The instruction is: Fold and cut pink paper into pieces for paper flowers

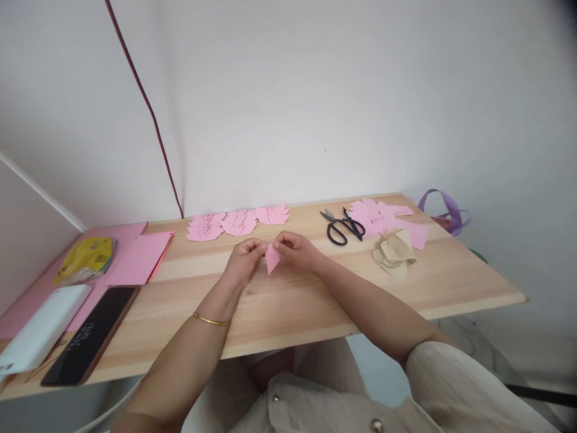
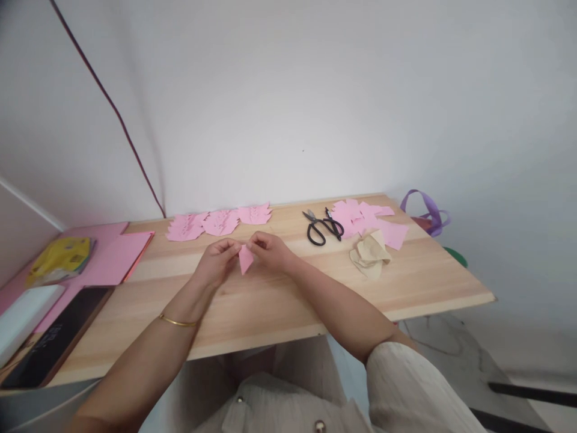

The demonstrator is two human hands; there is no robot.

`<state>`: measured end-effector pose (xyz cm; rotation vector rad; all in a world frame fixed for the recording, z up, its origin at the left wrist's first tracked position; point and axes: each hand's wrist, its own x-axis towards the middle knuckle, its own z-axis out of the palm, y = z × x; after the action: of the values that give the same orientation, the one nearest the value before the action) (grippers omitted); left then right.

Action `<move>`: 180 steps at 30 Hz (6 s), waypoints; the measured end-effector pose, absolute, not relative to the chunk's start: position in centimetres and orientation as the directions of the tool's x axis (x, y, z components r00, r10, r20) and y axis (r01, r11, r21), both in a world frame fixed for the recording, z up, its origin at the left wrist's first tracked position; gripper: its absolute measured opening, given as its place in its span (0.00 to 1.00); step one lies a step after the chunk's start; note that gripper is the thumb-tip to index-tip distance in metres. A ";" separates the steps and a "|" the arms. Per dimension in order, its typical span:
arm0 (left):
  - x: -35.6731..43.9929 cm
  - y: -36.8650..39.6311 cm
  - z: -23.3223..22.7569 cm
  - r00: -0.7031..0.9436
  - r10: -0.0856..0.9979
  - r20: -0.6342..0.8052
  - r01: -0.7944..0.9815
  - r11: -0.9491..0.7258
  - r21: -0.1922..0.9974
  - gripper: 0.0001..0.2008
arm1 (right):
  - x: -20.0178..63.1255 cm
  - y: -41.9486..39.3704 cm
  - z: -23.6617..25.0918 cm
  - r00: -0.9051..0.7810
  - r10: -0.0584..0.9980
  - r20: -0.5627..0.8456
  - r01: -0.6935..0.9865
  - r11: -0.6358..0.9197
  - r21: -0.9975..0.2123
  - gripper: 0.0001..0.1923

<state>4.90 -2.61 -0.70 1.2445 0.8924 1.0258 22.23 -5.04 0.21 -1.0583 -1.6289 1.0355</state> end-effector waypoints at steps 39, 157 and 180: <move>4.8 -2.3 -0.3 0.259 0.961 -0.100 -0.232 0.162 0.959 0.10 | 22.3 -5.1 0.2 -0.227 0.960 0.167 0.333 0.238 -0.912 0.12; 4.0 -2.7 0.2 0.470 0.879 -0.079 -0.038 0.109 0.993 0.12 | 22.8 -5.3 1.3 -0.425 0.849 0.314 0.291 0.456 -0.841 0.17; 4.6 -2.4 0.1 0.397 0.912 -0.103 -0.320 0.243 0.916 0.11 | 22.8 -4.9 0.6 -0.334 0.904 0.267 0.273 0.364 -0.890 0.15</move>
<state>4.55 -2.40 0.11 0.9699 0.7497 0.9595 22.84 -4.88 0.58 -1.0327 -1.8126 0.9778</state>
